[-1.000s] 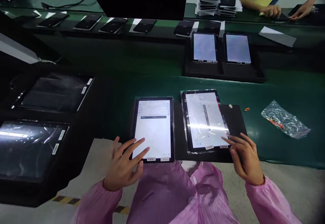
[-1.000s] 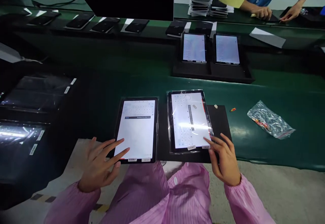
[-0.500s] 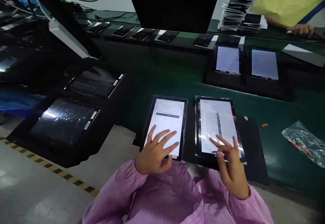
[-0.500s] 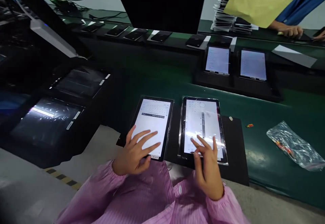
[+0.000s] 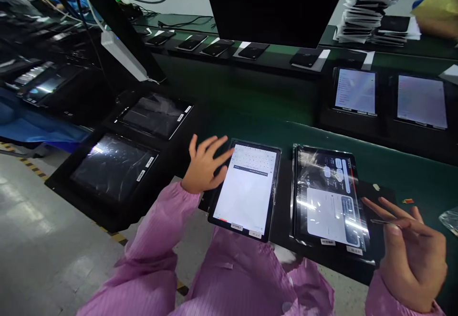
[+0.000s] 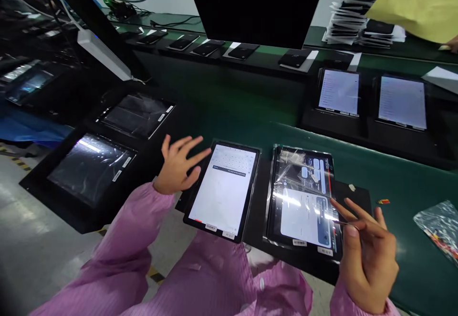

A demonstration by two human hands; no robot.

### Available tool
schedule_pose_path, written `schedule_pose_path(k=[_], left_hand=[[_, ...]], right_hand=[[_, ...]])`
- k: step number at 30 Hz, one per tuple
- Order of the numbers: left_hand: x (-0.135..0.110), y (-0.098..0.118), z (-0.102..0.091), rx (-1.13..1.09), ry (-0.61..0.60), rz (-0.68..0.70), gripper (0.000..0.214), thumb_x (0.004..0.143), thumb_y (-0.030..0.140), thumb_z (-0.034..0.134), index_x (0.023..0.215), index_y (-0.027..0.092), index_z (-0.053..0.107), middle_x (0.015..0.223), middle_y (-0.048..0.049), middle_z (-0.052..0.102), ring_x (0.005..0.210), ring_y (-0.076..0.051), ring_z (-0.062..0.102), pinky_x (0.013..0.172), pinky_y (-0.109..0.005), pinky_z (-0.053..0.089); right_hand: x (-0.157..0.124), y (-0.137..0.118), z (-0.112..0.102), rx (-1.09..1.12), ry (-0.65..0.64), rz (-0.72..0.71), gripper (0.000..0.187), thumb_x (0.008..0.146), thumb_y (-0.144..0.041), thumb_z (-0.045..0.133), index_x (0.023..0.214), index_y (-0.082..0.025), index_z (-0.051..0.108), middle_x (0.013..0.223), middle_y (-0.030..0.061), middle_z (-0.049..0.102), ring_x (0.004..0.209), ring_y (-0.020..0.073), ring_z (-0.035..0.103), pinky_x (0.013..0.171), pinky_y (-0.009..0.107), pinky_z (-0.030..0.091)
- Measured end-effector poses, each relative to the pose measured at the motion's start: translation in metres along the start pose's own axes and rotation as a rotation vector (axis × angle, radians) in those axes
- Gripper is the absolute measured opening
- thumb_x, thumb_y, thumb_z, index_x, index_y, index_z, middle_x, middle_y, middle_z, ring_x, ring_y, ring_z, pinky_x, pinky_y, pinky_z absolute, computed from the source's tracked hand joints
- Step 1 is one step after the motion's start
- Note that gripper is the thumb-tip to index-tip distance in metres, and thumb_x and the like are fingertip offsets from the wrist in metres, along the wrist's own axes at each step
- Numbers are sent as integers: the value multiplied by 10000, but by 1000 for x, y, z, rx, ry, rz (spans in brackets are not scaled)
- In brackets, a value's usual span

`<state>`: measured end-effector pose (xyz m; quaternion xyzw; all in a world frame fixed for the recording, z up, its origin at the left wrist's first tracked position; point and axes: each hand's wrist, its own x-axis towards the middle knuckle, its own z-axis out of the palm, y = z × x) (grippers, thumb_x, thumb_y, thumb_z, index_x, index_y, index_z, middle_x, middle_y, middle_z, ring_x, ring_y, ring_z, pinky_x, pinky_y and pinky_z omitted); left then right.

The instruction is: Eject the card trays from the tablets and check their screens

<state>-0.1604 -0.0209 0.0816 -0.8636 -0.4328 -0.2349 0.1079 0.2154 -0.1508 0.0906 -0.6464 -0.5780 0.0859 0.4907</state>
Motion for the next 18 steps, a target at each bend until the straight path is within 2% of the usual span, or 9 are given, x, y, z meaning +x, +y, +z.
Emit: schedule_pose_path(k=[3, 6, 10, 13, 18], left_hand=[[16, -12, -5, 46, 142, -89, 378, 883, 284, 429, 1187, 258, 653, 1387, -93, 521, 1303, -307, 402, 1124, -653, 106], [5, -8, -6, 9, 92, -64, 343, 877, 274, 441, 1126, 265, 677, 1362, -83, 542, 1292, -298, 419, 1129, -648, 108], [-16, 4, -3, -67, 21, -67, 338, 858, 256, 451, 1104, 277, 682, 1356, -76, 550, 1281, -297, 432, 1131, -644, 106], [-20, 9, -1, -105, -6, -42, 340, 833, 243, 467, 1087, 286, 689, 1345, -69, 566, 1271, -295, 441, 1134, -639, 99], [-23, 11, 2, -208, 7, 88, 322, 795, 252, 465, 1007, 288, 705, 1269, -38, 639, 1233, -265, 489, 1151, -606, 100]], right_hand=[[3, -5, 7, 1, -54, -47, 126, 900, -297, 503, 805, -251, 434, 962, 81, 727, 1184, 299, 587, 1161, 612, 171], [0, -6, 15, 21, -112, -102, 64, 899, -231, 500, 931, -229, 444, 1036, 88, 713, 1175, 274, 598, 1160, 602, 198], [2, -7, 27, 7, -189, -181, 70, 893, -191, 502, 944, -212, 461, 1037, 88, 713, 1151, 269, 613, 1155, 593, 230], [9, -12, 35, -9, -228, -225, 80, 883, -173, 517, 939, -206, 471, 1024, 95, 719, 1164, 275, 602, 1150, 604, 236], [12, -24, 46, -34, -262, -288, 110, 845, -134, 575, 921, -195, 525, 1028, 97, 716, 1150, 281, 604, 1131, 617, 275]])
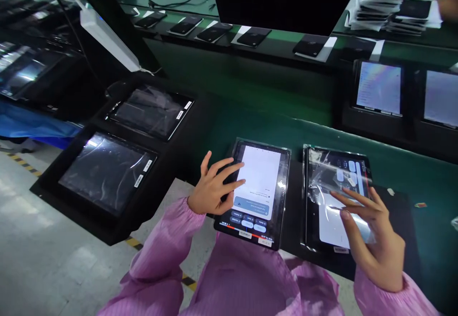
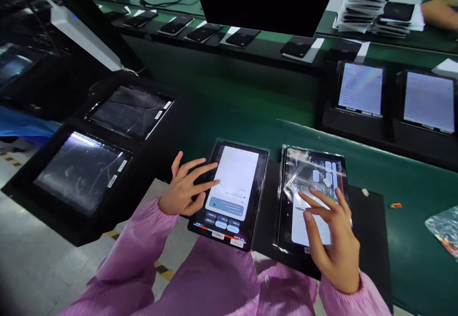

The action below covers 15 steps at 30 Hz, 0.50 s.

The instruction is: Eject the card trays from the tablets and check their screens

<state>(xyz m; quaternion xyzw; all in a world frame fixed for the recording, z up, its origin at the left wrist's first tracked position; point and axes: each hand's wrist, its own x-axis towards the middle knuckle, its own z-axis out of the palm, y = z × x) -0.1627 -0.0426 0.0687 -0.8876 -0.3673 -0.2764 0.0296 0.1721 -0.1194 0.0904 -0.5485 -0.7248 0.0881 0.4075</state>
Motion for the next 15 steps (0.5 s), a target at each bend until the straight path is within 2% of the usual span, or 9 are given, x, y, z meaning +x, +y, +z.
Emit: schedule_pose_path(k=[7, 12, 15], left_hand=[[-24, 13, 2, -109, 11, 41, 337, 790, 244, 434, 990, 278, 703, 1170, -31, 702, 1154, -232, 547, 1157, -575, 124], [-34, 26, 1, -143, 24, 29, 348, 755, 233, 447, 990, 285, 699, 1160, -10, 708, 1100, -224, 573, 1169, -562, 116], [-40, 38, 4, -175, -12, 26, 366, 746, 262, 458, 1025, 298, 693, 1205, 3, 689, 1114, -234, 568, 1171, -571, 88]], right_hand=[[-6, -10, 13, 18, -41, -48, 180, 815, -100, 586, 967, -196, 576, 1010, 82, 718, 1082, 282, 637, 1094, 656, 307], [-10, -11, 4, -10, 61, 11, 157, 783, -124, 609, 884, -232, 558, 913, 54, 735, 1017, 304, 666, 1075, 664, 339], [-20, -9, -4, -5, 110, 46, 151, 762, -151, 629, 836, -244, 536, 885, 49, 737, 986, 327, 675, 1067, 677, 338]])
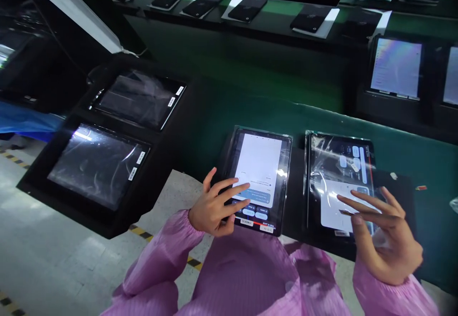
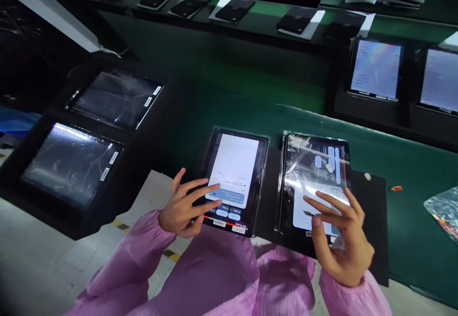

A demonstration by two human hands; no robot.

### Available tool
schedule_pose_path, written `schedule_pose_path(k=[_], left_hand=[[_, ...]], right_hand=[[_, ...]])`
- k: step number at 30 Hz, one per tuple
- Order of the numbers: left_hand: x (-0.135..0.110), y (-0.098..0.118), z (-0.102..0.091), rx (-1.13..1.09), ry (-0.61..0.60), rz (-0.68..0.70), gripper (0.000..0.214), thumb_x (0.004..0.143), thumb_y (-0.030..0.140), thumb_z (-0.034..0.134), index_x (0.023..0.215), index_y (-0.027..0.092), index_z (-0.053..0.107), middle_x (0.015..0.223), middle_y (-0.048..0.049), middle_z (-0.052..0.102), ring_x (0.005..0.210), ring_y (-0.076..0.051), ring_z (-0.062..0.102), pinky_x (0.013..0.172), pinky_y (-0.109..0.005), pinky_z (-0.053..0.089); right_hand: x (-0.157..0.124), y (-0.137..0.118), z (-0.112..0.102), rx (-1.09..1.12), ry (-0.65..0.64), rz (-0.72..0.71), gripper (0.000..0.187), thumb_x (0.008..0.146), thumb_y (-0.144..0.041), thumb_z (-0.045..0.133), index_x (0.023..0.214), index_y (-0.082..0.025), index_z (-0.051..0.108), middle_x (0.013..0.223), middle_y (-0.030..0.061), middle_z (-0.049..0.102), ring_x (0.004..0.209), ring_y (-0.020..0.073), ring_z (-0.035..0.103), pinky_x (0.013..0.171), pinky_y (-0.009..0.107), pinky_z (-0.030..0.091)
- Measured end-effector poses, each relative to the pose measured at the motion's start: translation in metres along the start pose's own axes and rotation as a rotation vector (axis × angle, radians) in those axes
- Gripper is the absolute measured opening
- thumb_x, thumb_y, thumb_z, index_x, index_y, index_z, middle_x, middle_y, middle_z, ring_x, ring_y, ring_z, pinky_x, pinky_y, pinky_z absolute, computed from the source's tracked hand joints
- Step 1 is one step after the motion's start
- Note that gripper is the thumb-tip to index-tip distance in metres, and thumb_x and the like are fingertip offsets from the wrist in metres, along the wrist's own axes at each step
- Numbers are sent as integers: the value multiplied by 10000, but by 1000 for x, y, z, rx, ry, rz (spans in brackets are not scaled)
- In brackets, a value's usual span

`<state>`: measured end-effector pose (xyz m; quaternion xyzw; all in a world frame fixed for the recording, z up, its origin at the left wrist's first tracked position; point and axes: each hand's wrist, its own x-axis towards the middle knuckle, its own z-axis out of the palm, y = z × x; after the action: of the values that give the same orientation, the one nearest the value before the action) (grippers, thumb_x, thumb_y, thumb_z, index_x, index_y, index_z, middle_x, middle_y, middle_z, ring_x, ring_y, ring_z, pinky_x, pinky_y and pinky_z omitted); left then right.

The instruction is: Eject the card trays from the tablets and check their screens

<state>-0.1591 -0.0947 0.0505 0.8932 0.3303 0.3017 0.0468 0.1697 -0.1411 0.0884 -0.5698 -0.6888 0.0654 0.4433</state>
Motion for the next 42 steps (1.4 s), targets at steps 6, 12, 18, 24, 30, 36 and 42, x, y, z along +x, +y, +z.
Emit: schedule_pose_path(k=[6, 12, 18, 24, 30, 36, 42], left_hand=[[-11, 26, 21, -43, -72, 93, 378, 755, 324, 452, 1053, 308, 685, 1200, 22, 693, 1108, -223, 585, 1185, -528, 39], [-8, 28, 26, -42, -24, 115, 373, 806, 321, 444, 1082, 275, 691, 1181, 4, 703, 1108, -210, 582, 1193, -495, 58], [-7, 26, 25, -49, -62, 98, 349, 830, 335, 463, 1081, 288, 701, 1168, -15, 708, 1109, -223, 587, 1194, -491, 53], [-6, 28, 26, -70, -33, 50, 330, 830, 319, 481, 1070, 300, 708, 1064, -9, 742, 1053, -210, 609, 1199, -463, 79], [-3, 29, 24, -33, -54, 45, 302, 856, 347, 471, 1024, 302, 718, 1014, 1, 754, 1016, -192, 616, 1204, -441, 63], [-4, 27, 21, 16, -128, 53, 279, 818, 281, 511, 1002, 295, 721, 1059, 17, 745, 1004, -180, 622, 1212, -446, 46], [-9, 29, 21, 17, -161, 113, 274, 846, 282, 501, 1027, 284, 706, 1164, 30, 707, 1081, -187, 592, 1212, -493, 35]], right_hand=[[-24, 6, -11, -21, 45, 91, 102, 807, -186, 601, 825, -237, 515, 876, 59, 727, 1010, 324, 664, 1060, 684, 325], [-39, 24, -18, -54, 135, 87, 92, 822, -191, 581, 818, -224, 496, 860, 53, 727, 989, 292, 670, 1064, 671, 317], [-36, 53, -36, -183, 110, 90, 50, 886, -207, 467, 854, -229, 435, 955, 72, 724, 1119, 293, 615, 1073, 682, 252], [18, 89, -35, -283, -168, -6, 47, 926, -205, 390, 896, -238, 405, 1187, 77, 671, 1284, 243, 483, 1134, 625, 178], [61, 111, -20, -298, -333, 4, 93, 957, -232, 355, 871, -242, 389, 1199, 74, 654, 1317, 231, 447, 1169, 595, 136], [62, 118, -14, -312, -344, -23, 109, 955, -277, 375, 868, -238, 428, 1098, 64, 667, 1197, 241, 544, 1157, 614, 138], [60, 124, -14, -264, -301, -7, 193, 951, -354, 379, 842, -230, 479, 926, 48, 647, 1091, 253, 597, 1128, 634, 185]])
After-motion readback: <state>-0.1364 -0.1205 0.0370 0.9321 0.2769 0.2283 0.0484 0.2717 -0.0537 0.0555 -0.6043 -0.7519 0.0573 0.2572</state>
